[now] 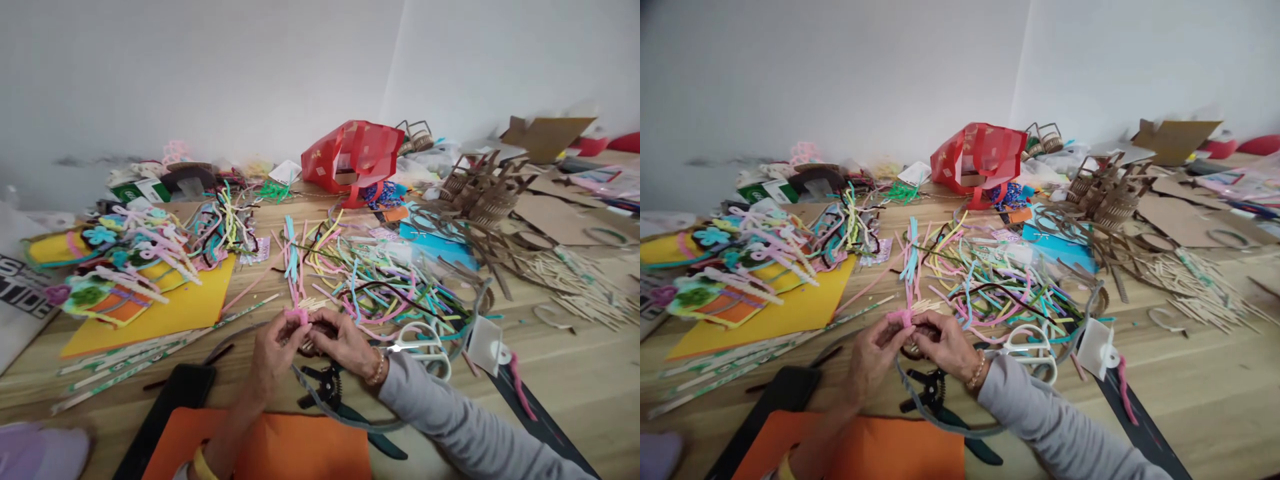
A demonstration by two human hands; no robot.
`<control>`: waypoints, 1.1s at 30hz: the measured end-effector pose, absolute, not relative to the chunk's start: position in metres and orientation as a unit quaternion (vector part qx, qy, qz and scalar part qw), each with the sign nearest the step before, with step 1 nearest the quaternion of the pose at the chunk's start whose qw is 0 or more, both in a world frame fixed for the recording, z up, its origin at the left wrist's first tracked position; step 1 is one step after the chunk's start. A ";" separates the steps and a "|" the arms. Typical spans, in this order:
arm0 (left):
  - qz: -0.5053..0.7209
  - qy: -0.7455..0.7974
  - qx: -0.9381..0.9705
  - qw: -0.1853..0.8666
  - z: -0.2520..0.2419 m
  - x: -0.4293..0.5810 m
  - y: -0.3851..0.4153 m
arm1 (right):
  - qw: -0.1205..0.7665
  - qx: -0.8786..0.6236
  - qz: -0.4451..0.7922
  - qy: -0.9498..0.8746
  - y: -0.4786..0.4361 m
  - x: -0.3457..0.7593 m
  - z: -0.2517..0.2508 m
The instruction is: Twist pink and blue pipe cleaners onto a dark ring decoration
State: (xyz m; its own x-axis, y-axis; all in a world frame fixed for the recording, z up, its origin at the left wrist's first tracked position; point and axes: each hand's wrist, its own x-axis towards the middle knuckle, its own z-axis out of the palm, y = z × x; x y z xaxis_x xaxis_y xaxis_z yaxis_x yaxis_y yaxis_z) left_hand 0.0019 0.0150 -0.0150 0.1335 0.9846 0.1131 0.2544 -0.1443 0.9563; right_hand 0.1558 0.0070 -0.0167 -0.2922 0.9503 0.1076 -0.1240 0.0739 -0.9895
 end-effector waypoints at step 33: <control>0.421 0.474 0.644 0.428 -0.011 0.003 0.015 | 0.439 -0.446 0.498 -0.600 0.010 0.160 -0.019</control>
State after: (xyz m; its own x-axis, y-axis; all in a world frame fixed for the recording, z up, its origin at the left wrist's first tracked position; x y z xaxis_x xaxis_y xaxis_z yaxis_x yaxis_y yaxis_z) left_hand 0.0032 0.0146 -0.0108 0.1965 0.9711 0.1358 0.2502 -0.1836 0.9506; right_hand 0.1599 0.0100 -0.0189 -0.2165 0.9728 0.0828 0.0967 0.1058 -0.9897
